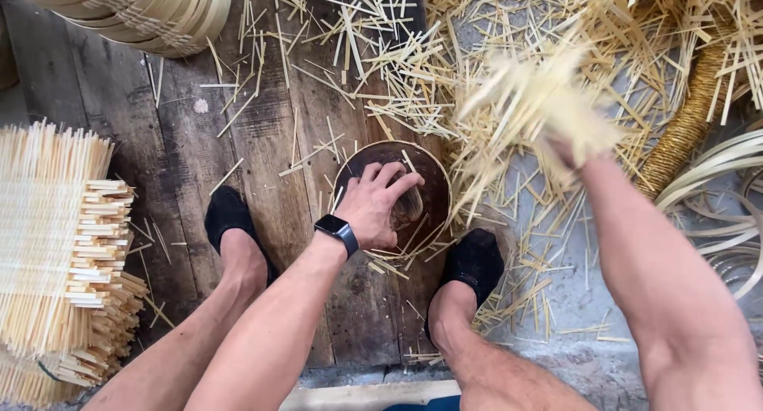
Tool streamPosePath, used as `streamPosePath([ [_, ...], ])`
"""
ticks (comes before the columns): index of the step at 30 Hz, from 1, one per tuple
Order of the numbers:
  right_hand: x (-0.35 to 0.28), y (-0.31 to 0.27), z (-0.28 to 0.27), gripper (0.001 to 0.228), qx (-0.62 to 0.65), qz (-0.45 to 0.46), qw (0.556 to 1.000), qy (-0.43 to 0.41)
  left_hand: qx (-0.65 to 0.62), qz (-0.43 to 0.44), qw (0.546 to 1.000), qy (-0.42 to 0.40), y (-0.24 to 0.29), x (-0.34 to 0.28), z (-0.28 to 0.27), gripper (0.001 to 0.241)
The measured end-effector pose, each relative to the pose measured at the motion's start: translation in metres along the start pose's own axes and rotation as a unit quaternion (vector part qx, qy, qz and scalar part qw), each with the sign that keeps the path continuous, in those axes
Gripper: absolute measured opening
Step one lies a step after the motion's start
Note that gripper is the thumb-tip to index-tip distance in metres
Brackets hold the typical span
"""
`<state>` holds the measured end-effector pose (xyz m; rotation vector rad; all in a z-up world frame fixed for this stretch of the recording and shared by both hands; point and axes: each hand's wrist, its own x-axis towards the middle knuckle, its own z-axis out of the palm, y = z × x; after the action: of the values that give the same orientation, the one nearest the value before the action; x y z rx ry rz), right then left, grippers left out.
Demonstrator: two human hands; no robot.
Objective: The person sits on the floor of a bamboo workshop and trims bamboo strips with scissors over a round wooden mold, then presses and fits a woven bamboo mat onto a round bamboo frame. They repeat trimming and fitting, then place the finished woven base onto a stack of bamboo steamer bodies.
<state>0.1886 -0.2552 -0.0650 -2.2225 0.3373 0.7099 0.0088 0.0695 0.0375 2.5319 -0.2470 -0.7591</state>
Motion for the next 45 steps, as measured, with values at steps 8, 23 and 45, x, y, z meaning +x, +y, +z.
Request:
streamPosePath([
  [8,-0.045,0.134,-0.028,0.027,-0.084,-0.015,0.991,-0.107,-0.042,-0.117,0.979,0.162,0.019,-0.012,0.027,0.108],
  [23,0.018,0.127,-0.013,0.064,-0.094,0.080,0.992,0.017,-0.049,-0.108,0.977,0.178,0.031,-0.017,0.038,0.096],
  [45,-0.071,0.058,0.035,0.047,-0.377,-0.137,0.914,0.065,-0.131,-0.179,0.958,0.183,-0.025,0.011,0.048,0.091],
])
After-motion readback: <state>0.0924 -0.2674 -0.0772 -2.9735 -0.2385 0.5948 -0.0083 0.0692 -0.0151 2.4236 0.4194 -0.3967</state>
